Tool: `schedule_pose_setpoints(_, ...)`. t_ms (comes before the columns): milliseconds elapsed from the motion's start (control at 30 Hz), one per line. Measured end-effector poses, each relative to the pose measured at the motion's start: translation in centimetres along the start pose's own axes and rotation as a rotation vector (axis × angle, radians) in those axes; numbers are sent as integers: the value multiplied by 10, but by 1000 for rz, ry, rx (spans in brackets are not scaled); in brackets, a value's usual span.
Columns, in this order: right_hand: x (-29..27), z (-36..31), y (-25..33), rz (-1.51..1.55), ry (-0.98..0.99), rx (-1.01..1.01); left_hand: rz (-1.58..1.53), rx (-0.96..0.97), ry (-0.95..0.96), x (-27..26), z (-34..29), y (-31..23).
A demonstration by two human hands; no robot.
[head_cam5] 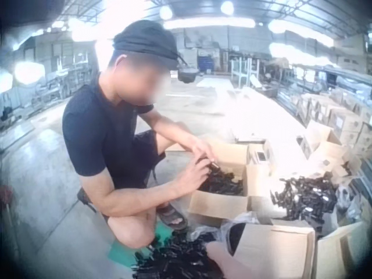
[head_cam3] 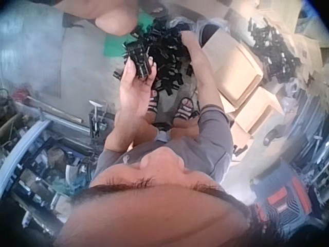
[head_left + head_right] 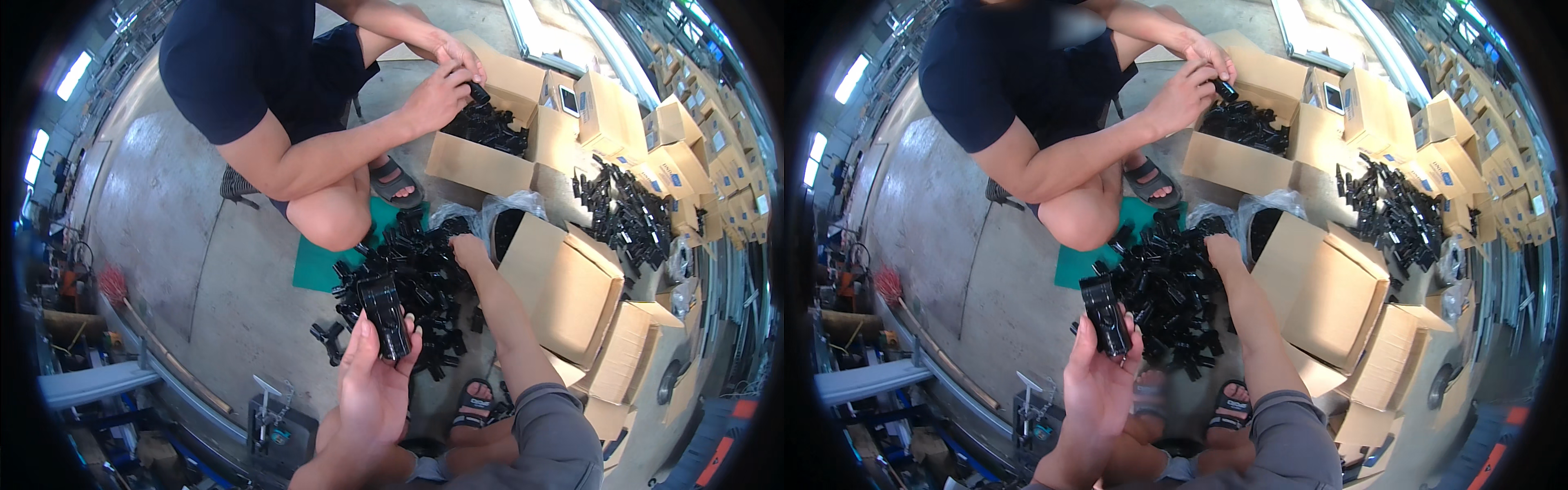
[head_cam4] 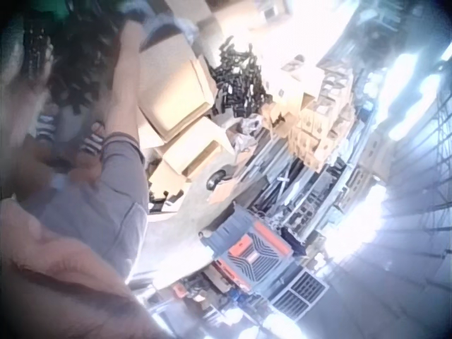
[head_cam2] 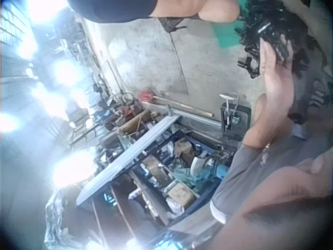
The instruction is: The person sorts black plastic components by hand from a large pile on the floor into various cardboard boxes.
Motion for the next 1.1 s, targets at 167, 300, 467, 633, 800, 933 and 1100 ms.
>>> schedule_pose_setpoints(167,21,5,8,72,16,25,32,-39,-91,-10,17,0)
schedule_pose_setpoints(300,14,1,-2,159,-32,8,25,-74,-71,-4,22,6)
schedule_pose_setpoints(467,-19,-2,-18,394,-274,142,42,-86,-45,0,18,8)
schedule_pose_setpoints(633,-97,-25,0,939,-383,274,4,-38,40,2,12,1)
schedule_pose_setpoints(800,-212,-97,61,1324,-430,139,-37,-69,116,10,-4,11)
schedule_pose_setpoints(933,-328,-188,114,1404,-542,59,-51,-26,215,20,-17,21)
schedule_pose_setpoints(1100,-367,-263,138,975,-584,68,-48,-34,276,25,-41,39)
Point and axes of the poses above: each hand's wrist, its own z-axis towards the middle knuckle, its own x-axis out of the palm, y = z × x, the point moved 10 cm from there along z, towards the middle knuckle, and after that the axes turned 7 degrees about -y, right-handed, at the moved point
